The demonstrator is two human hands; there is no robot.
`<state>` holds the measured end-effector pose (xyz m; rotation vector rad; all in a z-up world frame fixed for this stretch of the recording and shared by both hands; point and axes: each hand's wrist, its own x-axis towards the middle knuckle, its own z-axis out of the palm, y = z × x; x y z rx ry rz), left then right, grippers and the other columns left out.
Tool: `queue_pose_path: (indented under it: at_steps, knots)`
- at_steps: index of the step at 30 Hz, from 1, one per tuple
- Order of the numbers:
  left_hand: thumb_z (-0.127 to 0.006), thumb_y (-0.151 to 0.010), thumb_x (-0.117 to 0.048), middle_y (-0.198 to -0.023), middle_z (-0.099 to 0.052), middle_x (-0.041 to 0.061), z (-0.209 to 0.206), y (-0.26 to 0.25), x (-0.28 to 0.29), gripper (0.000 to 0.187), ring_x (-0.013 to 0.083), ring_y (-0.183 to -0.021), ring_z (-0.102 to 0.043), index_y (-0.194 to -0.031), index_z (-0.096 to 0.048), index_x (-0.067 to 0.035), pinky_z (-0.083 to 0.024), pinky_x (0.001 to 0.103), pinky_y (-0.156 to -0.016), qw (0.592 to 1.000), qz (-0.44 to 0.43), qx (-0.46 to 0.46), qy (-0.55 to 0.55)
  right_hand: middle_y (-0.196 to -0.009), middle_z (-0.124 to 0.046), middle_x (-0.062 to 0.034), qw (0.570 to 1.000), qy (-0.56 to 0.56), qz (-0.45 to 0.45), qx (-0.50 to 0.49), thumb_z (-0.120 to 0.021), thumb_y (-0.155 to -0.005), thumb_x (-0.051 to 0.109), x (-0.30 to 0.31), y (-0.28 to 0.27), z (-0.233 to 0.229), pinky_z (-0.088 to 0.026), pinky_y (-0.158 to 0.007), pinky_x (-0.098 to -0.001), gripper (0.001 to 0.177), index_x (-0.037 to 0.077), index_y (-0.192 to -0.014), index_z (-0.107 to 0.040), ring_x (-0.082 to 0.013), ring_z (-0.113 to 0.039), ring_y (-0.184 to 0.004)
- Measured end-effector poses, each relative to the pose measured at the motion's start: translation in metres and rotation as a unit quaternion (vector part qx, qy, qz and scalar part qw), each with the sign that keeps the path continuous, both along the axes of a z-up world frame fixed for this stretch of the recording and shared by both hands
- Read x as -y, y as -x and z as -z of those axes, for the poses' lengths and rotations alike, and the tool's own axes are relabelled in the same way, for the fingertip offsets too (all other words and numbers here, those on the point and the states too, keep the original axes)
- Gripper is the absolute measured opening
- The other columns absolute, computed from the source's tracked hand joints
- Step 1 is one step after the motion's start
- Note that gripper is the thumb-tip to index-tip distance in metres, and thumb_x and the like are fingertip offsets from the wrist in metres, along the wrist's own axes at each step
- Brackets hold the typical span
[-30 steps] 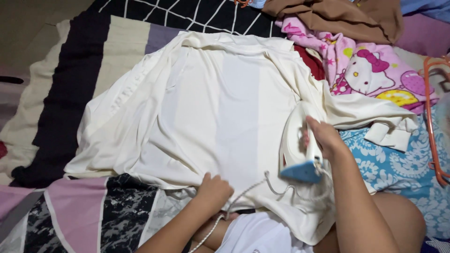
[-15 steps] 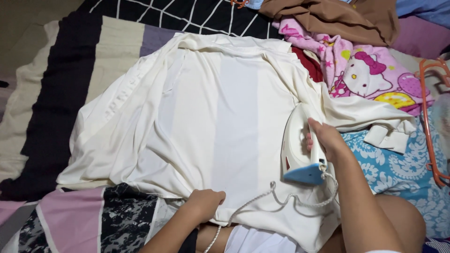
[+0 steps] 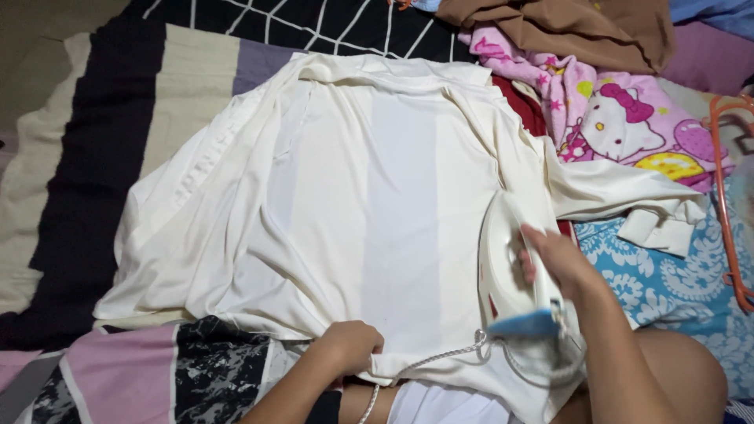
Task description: The person irons a white long-sleeved shirt laid out on a bed. They use an electric iron to smooth the fabric, moving it across the front and sleeves while holding the shirt flat with their other hand.
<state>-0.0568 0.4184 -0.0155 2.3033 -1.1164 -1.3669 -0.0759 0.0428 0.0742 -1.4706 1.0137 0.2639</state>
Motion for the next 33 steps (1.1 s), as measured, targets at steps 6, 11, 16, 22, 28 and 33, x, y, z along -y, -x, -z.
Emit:
queue_pose_path:
  at_steps: [6,11,16,22,28,33]
  knots:
    - [-0.071,-0.081,-0.012,-0.104,-0.074,0.011,-0.002,-0.002,0.003,0.028,0.0295,-0.102,-0.07,-0.109,-0.075,-0.016,-0.055,0.04,-0.086,1.0,-0.002,-0.007,-0.021,-0.067,-0.051,-0.0036,1.0,0.006,0.025,0.017,-0.045,-0.106,0.05,0.015,-0.067,0.002,-0.045,-0.046,-0.0328,0.045,0.006,-0.101,-0.053,-0.0149,-0.045,-0.049]
    - [-0.069,-0.08,-0.01,-0.103,-0.074,0.012,-0.001,-0.004,0.003,0.028,0.0301,-0.1,-0.071,-0.107,-0.076,-0.016,-0.055,0.041,-0.085,1.0,-0.001,-0.014,-0.02,-0.064,-0.05,-0.0054,1.0,0.025,-0.001,-0.014,-0.042,-0.105,0.051,-0.003,-0.033,-0.007,-0.042,-0.044,-0.0348,0.048,0.007,-0.105,-0.06,-0.0182,-0.044,-0.045]
    - [-0.068,-0.079,-0.01,-0.101,-0.074,0.012,0.009,-0.001,0.002,0.027,0.0309,-0.101,-0.069,-0.104,-0.077,-0.014,-0.054,0.042,-0.085,1.0,0.01,0.004,0.016,-0.062,-0.051,-0.007,0.999,0.011,-0.017,-0.045,-0.043,-0.105,0.047,-0.02,0.016,-0.013,-0.041,-0.044,-0.0362,0.05,0.001,-0.106,-0.06,-0.019,-0.044,-0.043]
    - [-0.066,-0.079,-0.011,-0.099,-0.074,0.012,0.013,0.002,0.001,0.027,0.0321,-0.1,-0.069,-0.103,-0.076,-0.015,-0.054,0.043,-0.085,1.0,0.002,0.001,0.005,-0.062,-0.053,-0.0072,0.997,0.025,-0.076,0.009,-0.042,-0.106,0.045,0.014,-0.058,0.007,-0.042,-0.044,-0.0344,0.049,0.0,-0.103,-0.062,-0.0198,-0.045,-0.043]
    - [-0.068,-0.079,-0.012,-0.099,-0.073,0.013,0.01,-0.001,-0.001,0.025,0.0325,-0.1,-0.069,-0.103,-0.076,-0.013,-0.054,0.042,-0.086,1.0,-0.013,-0.02,0.007,-0.065,-0.052,-0.0055,1.0,-0.008,-0.004,0.024,-0.044,-0.108,0.049,0.038,-0.132,0.022,-0.045,-0.047,-0.0345,0.047,0.004,-0.099,-0.054,-0.0167,-0.047,-0.046]
    - [-0.069,-0.075,-0.007,-0.102,-0.074,0.013,0.014,-0.001,-0.003,0.032,0.0326,-0.103,-0.068,-0.106,-0.076,-0.013,-0.053,0.042,-0.089,0.999,-0.013,-0.017,0.044,-0.062,-0.053,-0.0089,0.998,0.006,-0.05,0.038,-0.043,-0.106,0.049,0.018,-0.088,0.013,-0.046,-0.044,-0.0346,0.051,0.001,-0.099,-0.059,-0.0195,-0.048,-0.045]
